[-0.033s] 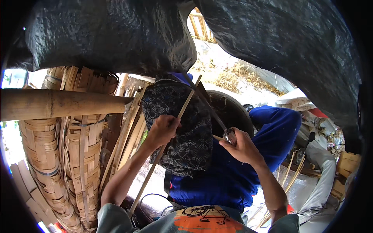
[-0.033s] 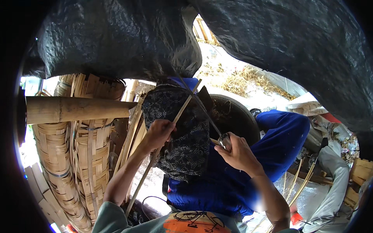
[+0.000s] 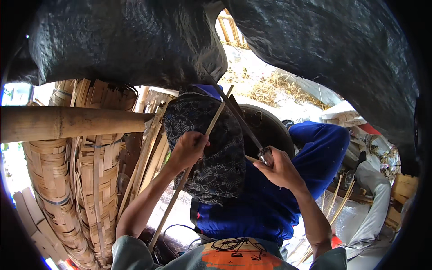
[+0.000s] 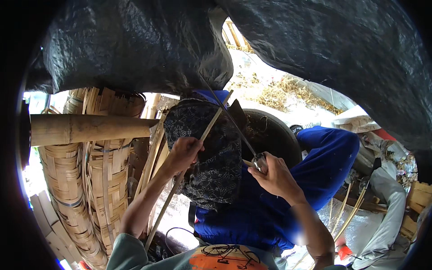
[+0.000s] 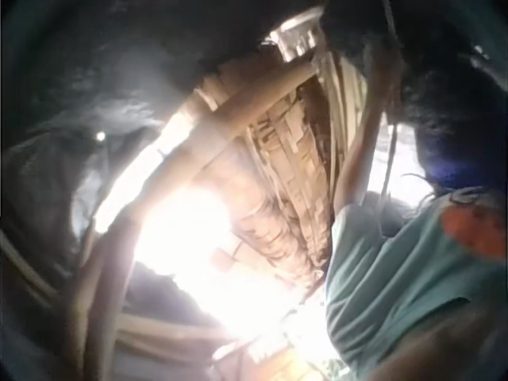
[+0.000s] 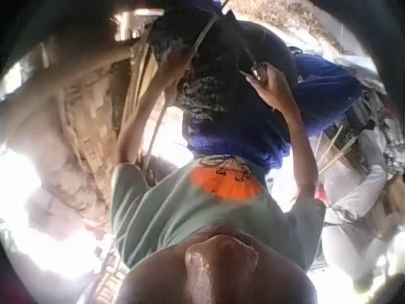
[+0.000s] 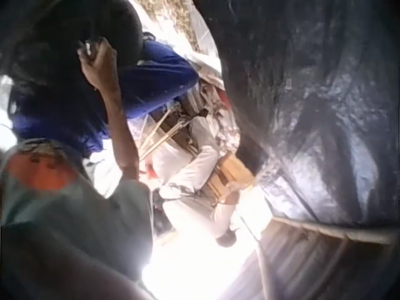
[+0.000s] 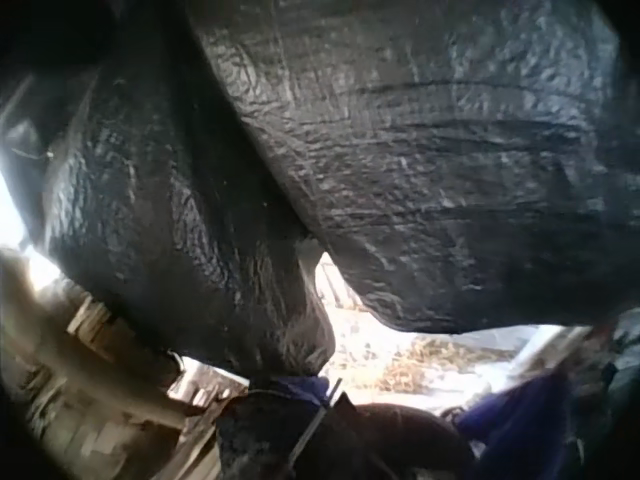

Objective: The person scrapes a bamboo strip using a machete, peels thin strands from it by hand, trims the strip with a small knife, and scrapes it with the machete again.

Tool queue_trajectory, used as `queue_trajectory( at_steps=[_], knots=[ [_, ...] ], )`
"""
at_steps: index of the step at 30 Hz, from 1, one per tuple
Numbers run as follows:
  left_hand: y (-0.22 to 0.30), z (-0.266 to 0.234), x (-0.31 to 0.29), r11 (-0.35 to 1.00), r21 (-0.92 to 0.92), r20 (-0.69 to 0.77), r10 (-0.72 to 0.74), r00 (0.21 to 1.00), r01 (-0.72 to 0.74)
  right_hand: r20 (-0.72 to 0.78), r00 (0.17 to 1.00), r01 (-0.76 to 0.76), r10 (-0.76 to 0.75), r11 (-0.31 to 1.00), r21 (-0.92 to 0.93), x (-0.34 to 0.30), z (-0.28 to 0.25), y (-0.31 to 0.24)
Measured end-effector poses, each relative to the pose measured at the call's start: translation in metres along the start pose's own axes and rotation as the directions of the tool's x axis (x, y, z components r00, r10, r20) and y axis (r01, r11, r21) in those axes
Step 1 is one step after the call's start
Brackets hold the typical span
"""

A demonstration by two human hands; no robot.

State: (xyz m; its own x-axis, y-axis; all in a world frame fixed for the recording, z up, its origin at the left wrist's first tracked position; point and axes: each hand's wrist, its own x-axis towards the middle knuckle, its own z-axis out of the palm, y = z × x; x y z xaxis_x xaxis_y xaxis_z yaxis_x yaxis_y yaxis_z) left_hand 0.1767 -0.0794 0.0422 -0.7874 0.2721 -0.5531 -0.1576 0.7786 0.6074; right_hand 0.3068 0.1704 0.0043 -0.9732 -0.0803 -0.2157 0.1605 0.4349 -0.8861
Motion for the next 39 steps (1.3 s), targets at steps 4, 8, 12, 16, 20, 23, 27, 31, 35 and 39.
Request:
queue_trajectory(
  at_steps=[4, 8, 12, 16, 20, 23, 27, 31, 35, 39],
  knots=[
    [0.015, 0.001, 0.01, 0.966, -0.053, -0.148, 0.244, 0.958, -0.254, -0.182, 0.967, 0.173, -0.18, 0.984, -0.054, -0.006, 0.004, 0.01],
    [0.022, -0.004, -0.003, 0.978, -0.207, -0.028, 0.014, 0.999, -0.02, -0.153, 0.97, 0.172, -0.187, 0.979, -0.106, -0.018, -0.004, -0.002],
    [0.005, 0.008, -0.023, 0.875, -0.462, 0.02, -0.151, 0.988, 0.143, 0.088, 0.995, -0.04, 0.04, 0.999, 0.003, -0.018, -0.02, -0.01],
    [-0.005, 0.022, -0.038, 0.543, -0.797, 0.095, -0.322, 0.942, 0.266, 0.175, 0.985, 0.013, -0.01, 1.0, -0.021, -0.014, -0.025, -0.013],
    [-0.014, 0.026, -0.043, 0.433, -0.868, 0.116, -0.297, 0.948, 0.242, 0.268, 0.962, -0.053, 0.052, 0.999, -0.001, -0.013, -0.021, -0.016],
    [-0.01, 0.023, -0.045, 0.33, -0.911, 0.147, -0.302, 0.942, 0.248, 0.341, 0.935, -0.07, 0.1, 0.992, -0.101, -0.013, -0.031, -0.018],
    [-0.012, 0.023, -0.047, 0.208, -0.941, 0.204, -0.281, 0.938, 0.267, 0.341, 0.938, 0.021, 0.053, 0.978, -0.208, -0.016, -0.026, -0.012],
    [-0.015, 0.024, -0.049, 0.132, -0.96, 0.204, -0.268, 0.942, 0.246, 0.347, 0.931, -0.049, 0.11, 0.982, -0.18, -0.01, -0.025, -0.032],
    [-0.017, 0.025, -0.049, 0.103, -0.969, 0.192, -0.265, 0.945, 0.225, 0.319, 0.946, -0.031, 0.059, 0.995, -0.093, -0.007, -0.016, -0.039],
    [-0.012, 0.031, -0.052, 0.129, -0.965, 0.183, -0.286, 0.941, 0.227, 0.253, 0.967, -0.029, 0.034, 0.999, -0.025, 0.002, -0.004, -0.032]
  ],
)
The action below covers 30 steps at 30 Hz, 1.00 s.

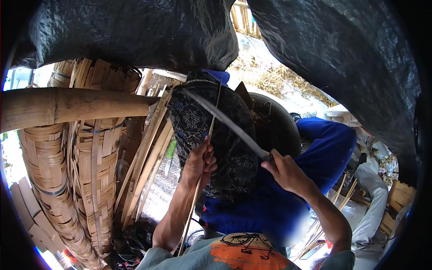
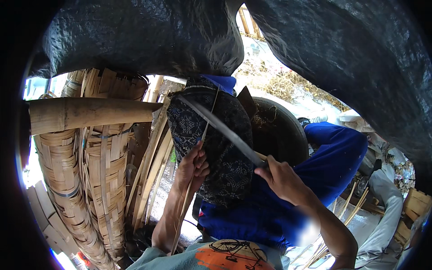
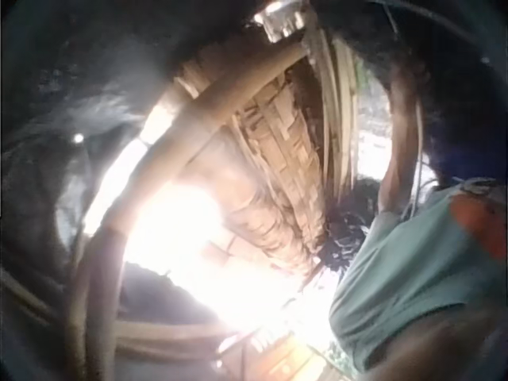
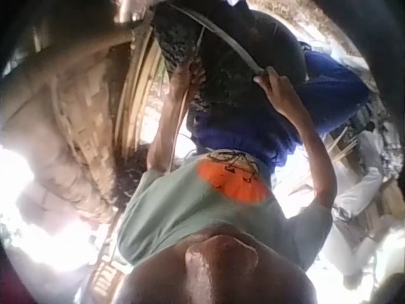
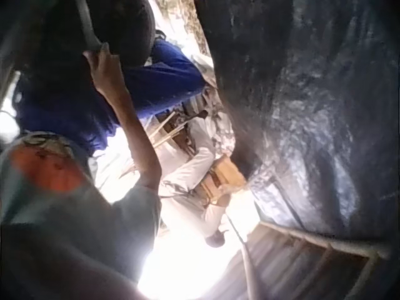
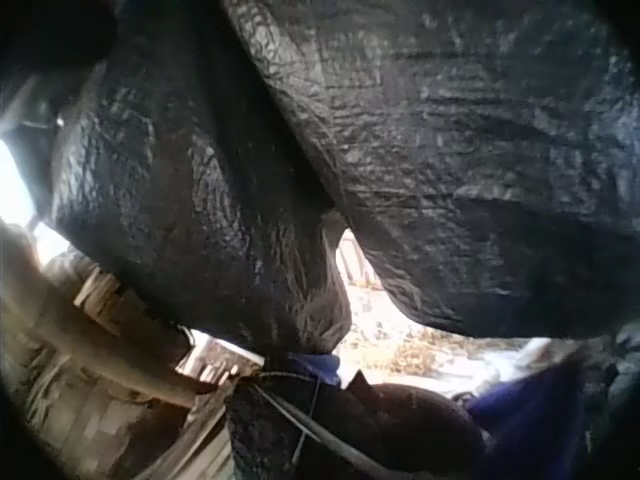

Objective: The person scrapes a bamboo strip using a machete, peels thin strands from it by hand, trims the strip with a small knife, and scrapes it with the machete again.

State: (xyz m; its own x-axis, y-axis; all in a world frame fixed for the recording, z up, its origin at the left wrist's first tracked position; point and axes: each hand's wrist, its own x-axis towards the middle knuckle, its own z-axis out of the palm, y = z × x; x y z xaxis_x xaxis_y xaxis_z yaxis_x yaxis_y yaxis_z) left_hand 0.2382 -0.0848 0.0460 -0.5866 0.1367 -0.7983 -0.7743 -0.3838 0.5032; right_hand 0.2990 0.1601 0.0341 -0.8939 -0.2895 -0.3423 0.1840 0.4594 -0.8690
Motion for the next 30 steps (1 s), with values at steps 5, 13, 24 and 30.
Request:
queue_trajectory(
  at_steps=[5, 13, 24, 30],
  knots=[
    [0.007, -0.002, -0.001, 0.995, -0.09, 0.063, -0.024, 0.998, 0.03, -0.02, 0.996, -0.082, 0.083, 0.995, 0.052, 0.02, 0.004, 0.023],
    [0.009, 0.006, -0.006, 0.976, 0.204, -0.092, 0.095, 0.991, -0.075, -0.029, 0.997, -0.063, 0.065, 0.996, 0.065, 0.004, -0.002, 0.013],
    [0.054, 0.023, 0.026, 0.456, 0.817, 0.235, 0.296, 0.926, -0.353, -0.314, 0.949, -0.006, 0.039, 0.994, 0.107, 0.024, -0.02, 0.001],
    [0.052, 0.028, 0.039, 0.252, 0.859, 0.437, 0.09, 0.895, -0.445, -0.412, 0.909, 0.212, -0.071, 0.928, 0.308, 0.095, -0.005, 0.001]
  ],
)
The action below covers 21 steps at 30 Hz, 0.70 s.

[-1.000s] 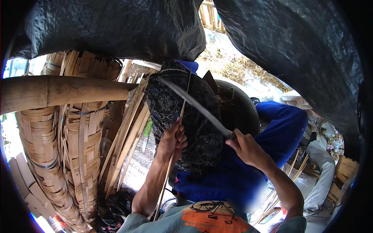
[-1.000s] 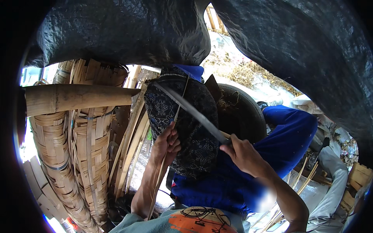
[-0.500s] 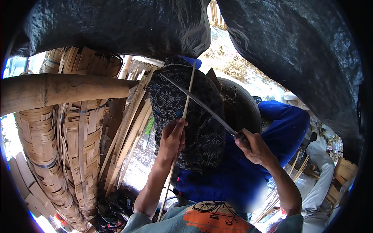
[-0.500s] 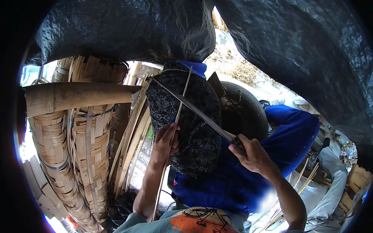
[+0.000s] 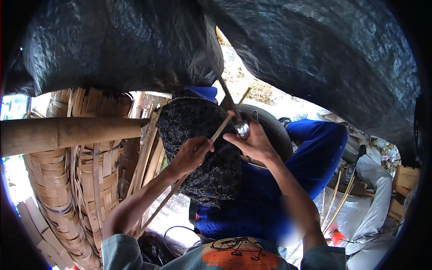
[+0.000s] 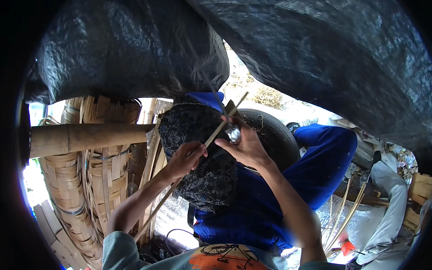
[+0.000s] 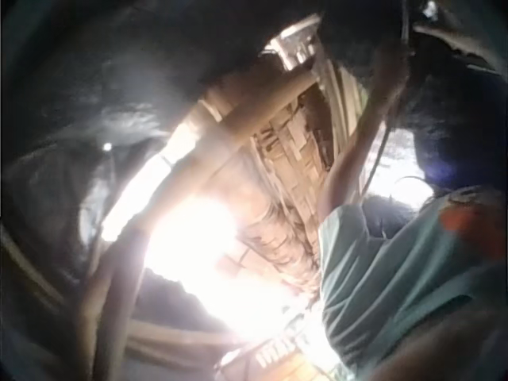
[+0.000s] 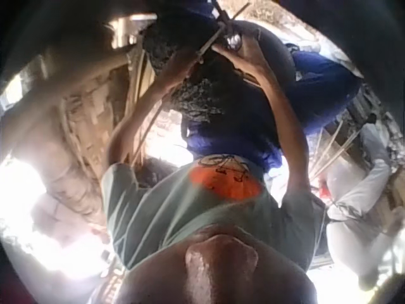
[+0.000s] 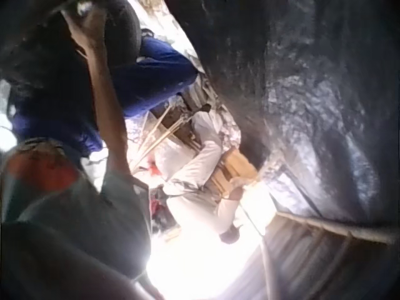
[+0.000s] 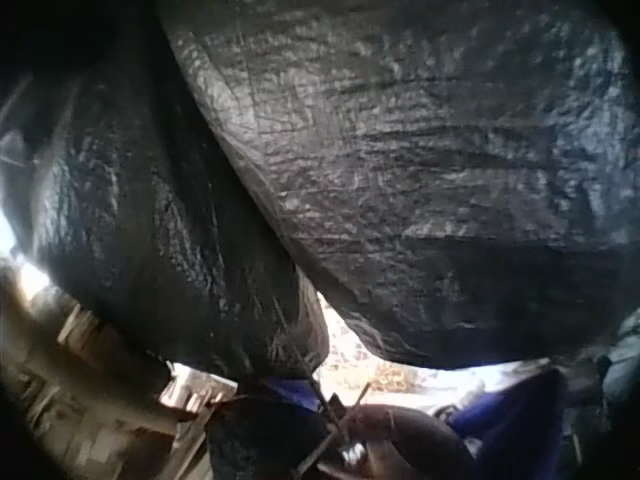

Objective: The person scrapes a bamboo strip using a machete, peels thin strands from it by hand, trims the strip with a small knife, and scrapes it with the machete again.

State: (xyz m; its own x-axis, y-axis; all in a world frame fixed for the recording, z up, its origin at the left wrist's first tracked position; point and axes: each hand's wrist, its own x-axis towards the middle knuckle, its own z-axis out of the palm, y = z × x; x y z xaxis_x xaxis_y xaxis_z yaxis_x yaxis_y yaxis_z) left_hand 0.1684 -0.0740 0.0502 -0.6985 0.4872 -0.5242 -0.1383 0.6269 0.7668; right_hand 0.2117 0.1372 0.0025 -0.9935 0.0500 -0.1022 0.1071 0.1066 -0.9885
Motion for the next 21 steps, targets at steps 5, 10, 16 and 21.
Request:
queue_trajectory(
  at_steps=[5, 10, 16, 21],
  knots=[
    [0.012, -0.004, 0.0, 0.994, 0.053, 0.121, -0.1, 0.988, 0.095, 0.191, 0.981, -0.026, 0.012, 0.997, 0.069, 0.018, 0.004, 0.024],
    [0.024, -0.002, -0.006, 0.941, 0.337, 0.124, -0.073, 0.99, 0.028, 0.316, 0.947, -0.056, 0.054, 0.998, -0.004, 0.023, 0.001, 0.05],
    [0.077, 0.016, -0.029, 0.2, 0.969, 0.127, 0.11, 0.986, -0.147, 0.376, 0.926, -0.045, -0.014, 0.988, 0.148, 0.028, 0.02, 0.083],
    [0.125, 0.051, -0.111, 0.035, 0.886, 0.439, 0.254, 0.862, -0.462, 0.396, 0.902, -0.143, 0.171, 0.985, -0.1, 0.041, 0.028, 0.066]
  ],
)
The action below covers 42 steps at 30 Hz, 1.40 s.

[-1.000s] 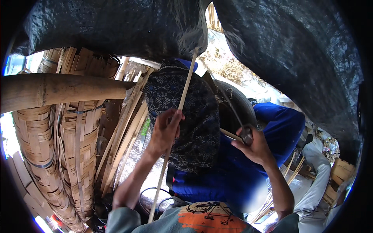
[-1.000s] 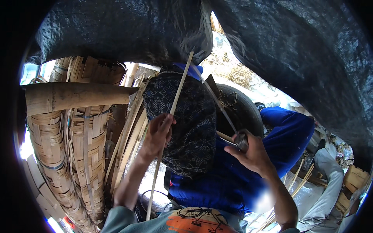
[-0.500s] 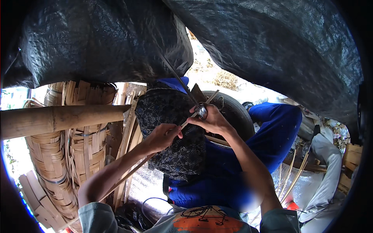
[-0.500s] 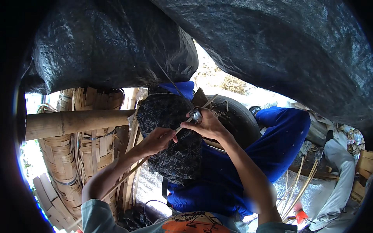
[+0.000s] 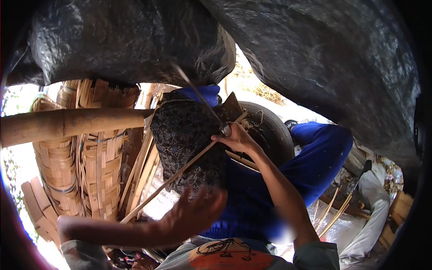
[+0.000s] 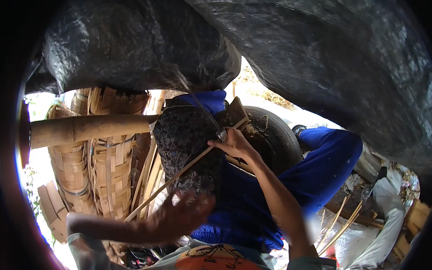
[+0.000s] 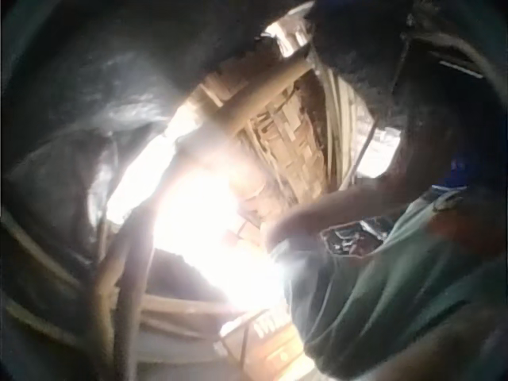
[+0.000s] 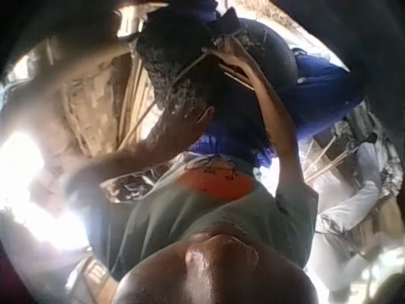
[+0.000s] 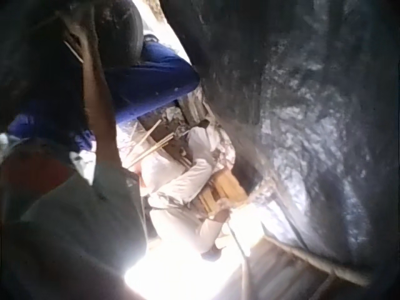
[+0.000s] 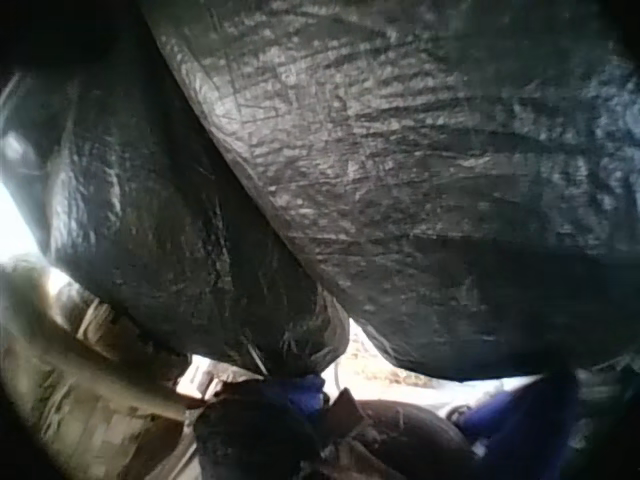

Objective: The person scrapes a bamboo strip using a machete, peels thin strands from it by hand, trims the strip with a small knife, and scrapes it with the machete again.

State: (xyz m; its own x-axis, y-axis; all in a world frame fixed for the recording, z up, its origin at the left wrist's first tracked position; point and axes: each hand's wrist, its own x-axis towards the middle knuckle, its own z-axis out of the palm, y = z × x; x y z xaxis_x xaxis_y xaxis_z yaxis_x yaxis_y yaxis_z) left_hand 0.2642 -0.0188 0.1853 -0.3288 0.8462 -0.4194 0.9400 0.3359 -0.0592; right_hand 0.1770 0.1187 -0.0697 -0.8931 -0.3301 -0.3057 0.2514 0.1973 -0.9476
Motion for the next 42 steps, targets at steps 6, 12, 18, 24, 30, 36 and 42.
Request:
queue_trajectory(
  at_steps=[6, 12, 18, 24, 30, 36, 42],
  knots=[
    [0.047, 0.023, -0.048, 0.181, -0.871, 0.437, -0.139, 0.889, 0.457, 0.003, 0.995, -0.102, 0.104, 0.97, 0.222, 0.003, -0.004, 0.024],
    [0.05, 0.12, -0.096, -0.68, -0.728, 0.665, -0.731, 0.154, -0.089, 0.075, 0.967, -0.251, 0.242, 0.879, 0.405, -0.006, -0.018, -0.01],
    [-0.027, 0.116, -0.088, 0.113, -0.954, -0.078, -0.988, -0.135, -0.278, 0.24, 0.923, -0.382, 0.299, 0.785, 0.489, -0.004, -0.031, -0.006],
    [-0.064, 0.036, -0.04, 0.399, -0.769, -0.508, -0.856, 0.099, -0.499, 0.338, 0.9, -0.421, 0.274, 0.742, 0.521, 0.013, -0.035, 0.001],
    [-0.102, -0.007, -0.022, 0.157, -0.653, -0.705, -0.483, 0.519, -0.741, 0.34, 0.898, -0.429, 0.28, 0.732, 0.529, 0.008, -0.04, 0.01],
    [-0.087, -0.011, 0.005, 0.223, -0.672, -0.473, -0.863, 0.178, -0.706, 0.115, 0.944, -0.329, 0.309, 0.868, 0.371, -0.013, -0.048, -0.005],
    [-0.111, 0.023, 0.034, 0.228, -0.607, -0.466, -0.878, 0.109, -0.762, -0.122, 0.978, -0.141, 0.17, 0.967, 0.212, -0.054, -0.069, 0.014]
  ],
)
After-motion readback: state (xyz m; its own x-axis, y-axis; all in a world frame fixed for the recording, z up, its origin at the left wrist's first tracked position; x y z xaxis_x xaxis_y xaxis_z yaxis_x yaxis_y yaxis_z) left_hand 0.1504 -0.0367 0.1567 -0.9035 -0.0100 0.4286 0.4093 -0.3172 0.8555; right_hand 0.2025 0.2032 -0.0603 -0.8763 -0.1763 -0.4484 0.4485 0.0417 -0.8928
